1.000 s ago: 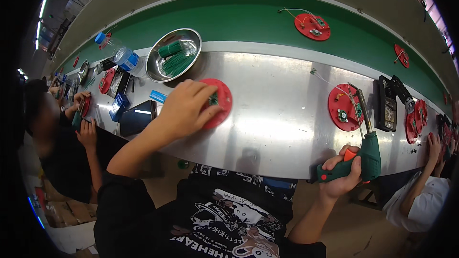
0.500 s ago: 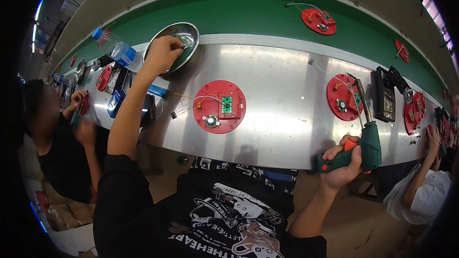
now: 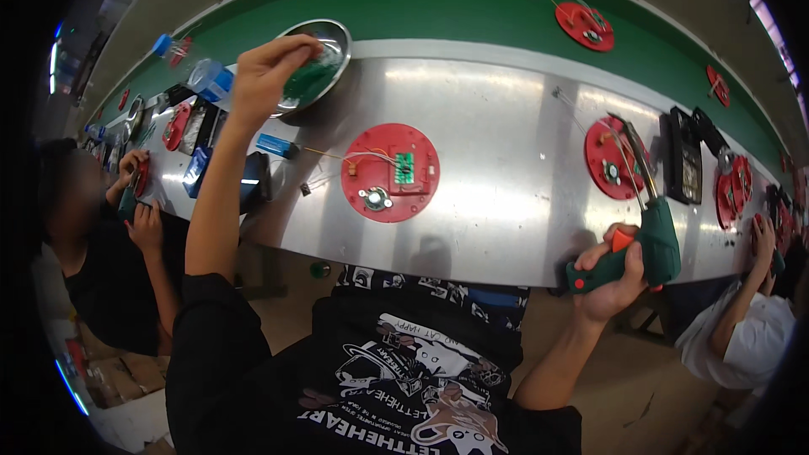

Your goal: Soldering electronic components onto small green circuit boards on an assembly line.

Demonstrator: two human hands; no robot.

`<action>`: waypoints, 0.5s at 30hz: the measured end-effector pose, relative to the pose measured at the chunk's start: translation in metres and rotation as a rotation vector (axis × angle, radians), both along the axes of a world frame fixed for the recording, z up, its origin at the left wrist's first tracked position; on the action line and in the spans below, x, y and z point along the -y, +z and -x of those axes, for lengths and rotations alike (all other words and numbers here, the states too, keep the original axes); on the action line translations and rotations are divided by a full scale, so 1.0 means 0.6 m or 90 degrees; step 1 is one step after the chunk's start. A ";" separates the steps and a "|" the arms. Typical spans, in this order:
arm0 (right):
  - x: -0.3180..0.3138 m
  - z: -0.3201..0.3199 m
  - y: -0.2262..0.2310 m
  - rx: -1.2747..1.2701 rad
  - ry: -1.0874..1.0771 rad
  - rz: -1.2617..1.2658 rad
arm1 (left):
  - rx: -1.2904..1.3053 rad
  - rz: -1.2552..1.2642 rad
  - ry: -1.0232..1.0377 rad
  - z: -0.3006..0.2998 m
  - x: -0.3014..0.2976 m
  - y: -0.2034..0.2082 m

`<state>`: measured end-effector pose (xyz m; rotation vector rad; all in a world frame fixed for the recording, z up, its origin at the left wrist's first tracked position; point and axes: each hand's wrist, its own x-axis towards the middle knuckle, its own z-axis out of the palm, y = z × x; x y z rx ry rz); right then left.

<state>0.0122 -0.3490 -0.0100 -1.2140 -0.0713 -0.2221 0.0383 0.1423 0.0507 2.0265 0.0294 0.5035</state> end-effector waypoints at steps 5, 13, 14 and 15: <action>-0.005 0.008 0.006 0.056 0.100 0.088 | 0.078 -0.187 -0.132 0.092 0.114 0.047; -0.085 0.098 0.017 0.023 0.312 0.213 | 0.174 -0.288 -0.057 0.138 0.211 -0.060; -0.101 0.104 0.022 0.017 0.295 0.228 | 0.196 -0.332 -0.046 0.139 0.210 -0.069; -0.109 0.107 0.019 0.008 0.297 0.241 | 0.220 -0.375 -0.041 0.137 0.208 -0.078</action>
